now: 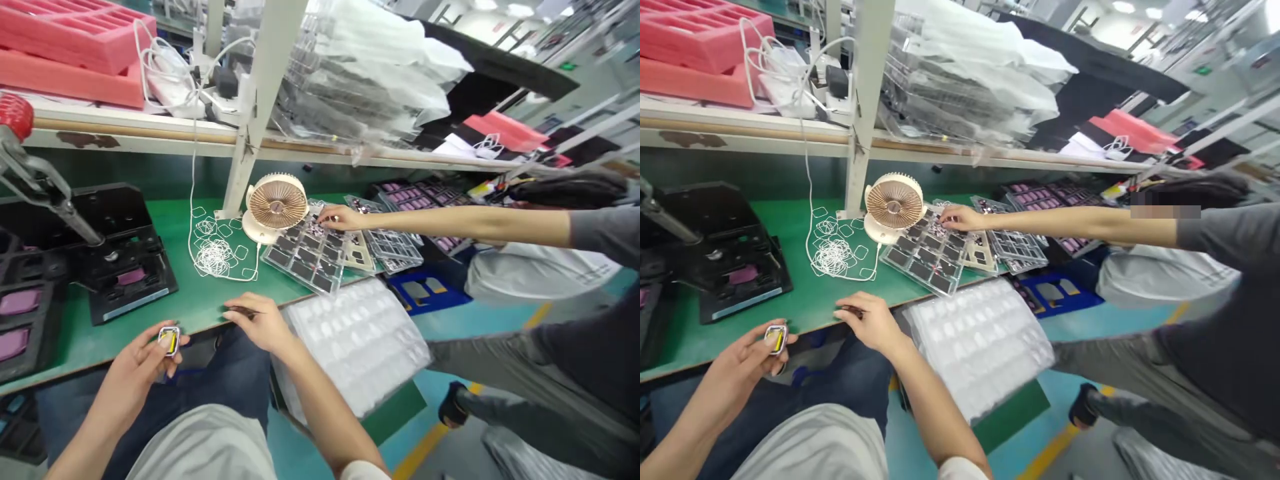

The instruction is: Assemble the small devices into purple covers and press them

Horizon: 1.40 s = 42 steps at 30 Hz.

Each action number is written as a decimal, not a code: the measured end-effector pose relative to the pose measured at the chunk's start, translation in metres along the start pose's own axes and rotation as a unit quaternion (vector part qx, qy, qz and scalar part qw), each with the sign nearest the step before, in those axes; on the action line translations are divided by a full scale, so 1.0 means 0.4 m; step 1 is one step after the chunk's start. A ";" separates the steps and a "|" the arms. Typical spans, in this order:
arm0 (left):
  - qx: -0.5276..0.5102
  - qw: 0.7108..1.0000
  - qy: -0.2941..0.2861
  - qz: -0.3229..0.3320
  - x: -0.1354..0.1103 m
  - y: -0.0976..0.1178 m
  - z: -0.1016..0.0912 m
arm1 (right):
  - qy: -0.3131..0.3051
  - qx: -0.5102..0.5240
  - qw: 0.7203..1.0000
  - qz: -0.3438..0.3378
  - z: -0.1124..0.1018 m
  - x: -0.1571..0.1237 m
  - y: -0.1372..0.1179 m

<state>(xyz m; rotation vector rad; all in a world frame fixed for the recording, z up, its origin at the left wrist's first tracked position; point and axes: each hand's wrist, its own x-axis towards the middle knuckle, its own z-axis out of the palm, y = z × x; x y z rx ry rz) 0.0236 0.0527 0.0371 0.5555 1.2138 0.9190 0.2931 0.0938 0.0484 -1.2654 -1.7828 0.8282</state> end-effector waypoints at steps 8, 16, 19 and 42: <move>0.050 0.995 -0.047 0.077 -0.048 0.037 0.097 | 0.045 0.180 0.978 -0.097 0.104 -0.080 -0.081; 0.067 0.990 -0.049 0.113 -0.078 0.044 0.097 | 0.034 0.161 0.973 -0.164 0.145 -0.070 -0.087; 0.069 0.990 -0.042 0.112 -0.079 0.040 0.092 | 0.034 0.160 0.973 -0.163 0.144 -0.070 -0.089; -0.001 0.996 -0.065 0.067 -0.066 0.024 0.084 | 0.047 0.145 0.965 -0.213 0.179 -0.095 -0.053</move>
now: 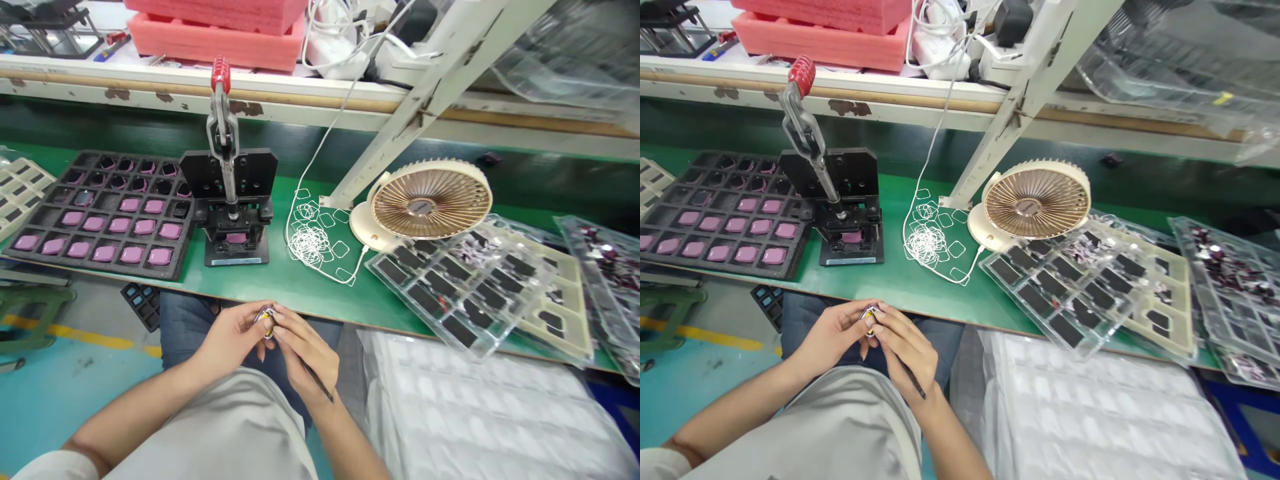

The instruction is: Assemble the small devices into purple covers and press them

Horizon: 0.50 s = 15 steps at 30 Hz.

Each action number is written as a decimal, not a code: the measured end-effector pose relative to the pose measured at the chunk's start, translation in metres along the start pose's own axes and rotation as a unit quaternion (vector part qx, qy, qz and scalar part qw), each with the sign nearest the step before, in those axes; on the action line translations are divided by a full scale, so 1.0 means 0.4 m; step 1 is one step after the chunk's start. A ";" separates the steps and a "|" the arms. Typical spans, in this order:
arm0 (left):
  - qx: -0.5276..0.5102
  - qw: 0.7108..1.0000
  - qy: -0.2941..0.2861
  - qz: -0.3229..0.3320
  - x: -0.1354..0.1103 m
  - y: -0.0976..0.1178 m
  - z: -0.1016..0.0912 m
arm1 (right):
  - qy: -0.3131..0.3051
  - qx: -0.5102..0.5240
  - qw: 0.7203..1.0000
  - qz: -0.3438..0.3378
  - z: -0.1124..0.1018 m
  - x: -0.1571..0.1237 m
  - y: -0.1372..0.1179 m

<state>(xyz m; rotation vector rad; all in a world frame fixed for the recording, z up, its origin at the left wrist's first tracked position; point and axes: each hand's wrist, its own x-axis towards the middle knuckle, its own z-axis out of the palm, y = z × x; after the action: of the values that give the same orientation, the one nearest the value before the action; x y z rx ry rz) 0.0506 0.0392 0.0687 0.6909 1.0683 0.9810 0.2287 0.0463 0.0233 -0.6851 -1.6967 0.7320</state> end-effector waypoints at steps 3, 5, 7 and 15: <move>-0.062 0.998 -0.023 -0.007 0.006 -0.004 -0.008 | 0.047 0.021 0.998 0.035 0.020 -0.014 0.007; -0.107 0.993 -0.050 -0.023 0.009 -0.001 -0.015 | 0.080 0.046 0.993 0.069 0.034 -0.023 0.008; -0.145 0.986 -0.067 -0.043 0.014 0.003 -0.022 | 0.113 0.085 0.984 0.106 0.043 -0.032 0.007; -0.142 0.988 -0.010 -0.056 0.045 -0.017 -0.047 | 0.223 -0.079 0.945 0.225 -0.084 0.135 0.095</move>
<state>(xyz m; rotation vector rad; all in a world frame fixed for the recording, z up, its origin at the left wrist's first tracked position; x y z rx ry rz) 0.0379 0.0527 0.0495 0.4032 0.9166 1.0008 0.2521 0.1158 0.0341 -1.2753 -1.1974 0.6884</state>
